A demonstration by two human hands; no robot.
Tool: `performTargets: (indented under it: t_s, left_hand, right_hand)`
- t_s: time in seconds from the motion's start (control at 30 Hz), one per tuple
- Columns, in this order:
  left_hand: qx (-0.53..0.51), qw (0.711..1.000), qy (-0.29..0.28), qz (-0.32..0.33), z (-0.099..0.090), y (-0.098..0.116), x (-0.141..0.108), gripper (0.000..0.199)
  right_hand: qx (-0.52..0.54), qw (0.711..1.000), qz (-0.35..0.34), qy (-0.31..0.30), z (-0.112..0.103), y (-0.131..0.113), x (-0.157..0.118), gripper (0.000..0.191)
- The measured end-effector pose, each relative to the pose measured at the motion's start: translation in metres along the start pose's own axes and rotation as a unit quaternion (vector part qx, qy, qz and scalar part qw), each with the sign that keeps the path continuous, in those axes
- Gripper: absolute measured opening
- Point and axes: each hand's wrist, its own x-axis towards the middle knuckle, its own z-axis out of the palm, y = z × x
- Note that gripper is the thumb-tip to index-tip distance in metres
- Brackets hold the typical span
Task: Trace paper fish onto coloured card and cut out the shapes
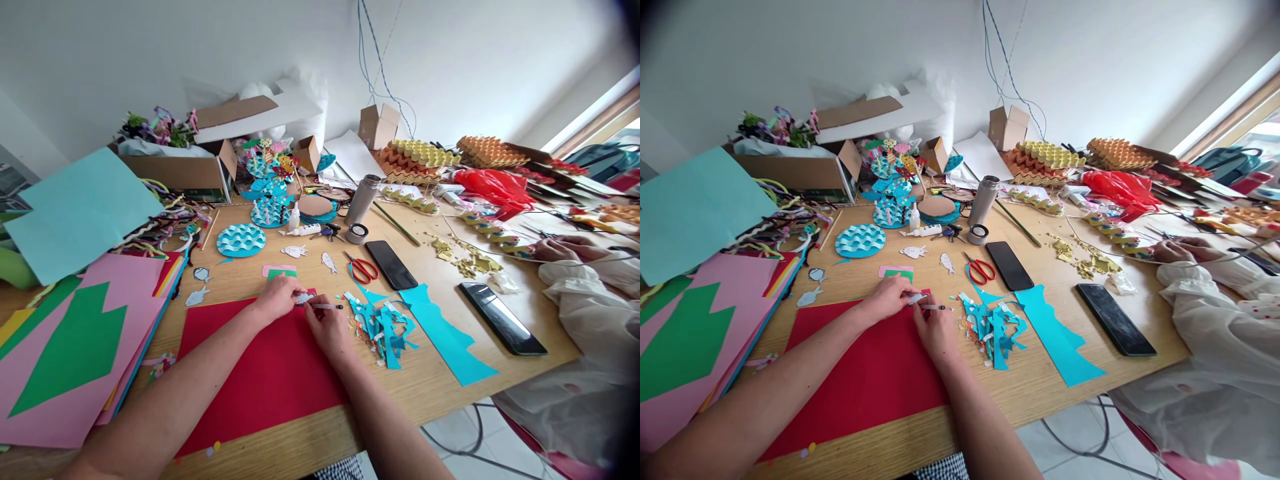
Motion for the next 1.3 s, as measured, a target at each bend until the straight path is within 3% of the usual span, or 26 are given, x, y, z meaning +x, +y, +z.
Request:
performTargets:
  t_s: [0.33, 0.73, 1.3]
  left_hand:
    - [0.000, 1.000, -0.006, -0.008, 0.000, 0.002, 0.000, 0.026]
    - [-0.016, 1.000, 0.004, 0.026, 0.008, -0.006, 0.001, 0.026]
    - [0.005, 0.999, 0.019, 0.026, 0.010, -0.005, -0.001, 0.030]
  right_hand:
    - [-0.033, 0.999, -0.008, 0.005, 0.000, -0.001, -0.002, 0.022]
    - [-0.023, 1.000, -0.011, 0.008, -0.002, -0.003, -0.002, 0.017]
    - [0.004, 0.999, 0.034, 0.025, -0.006, -0.003, 0.004, 0.022]
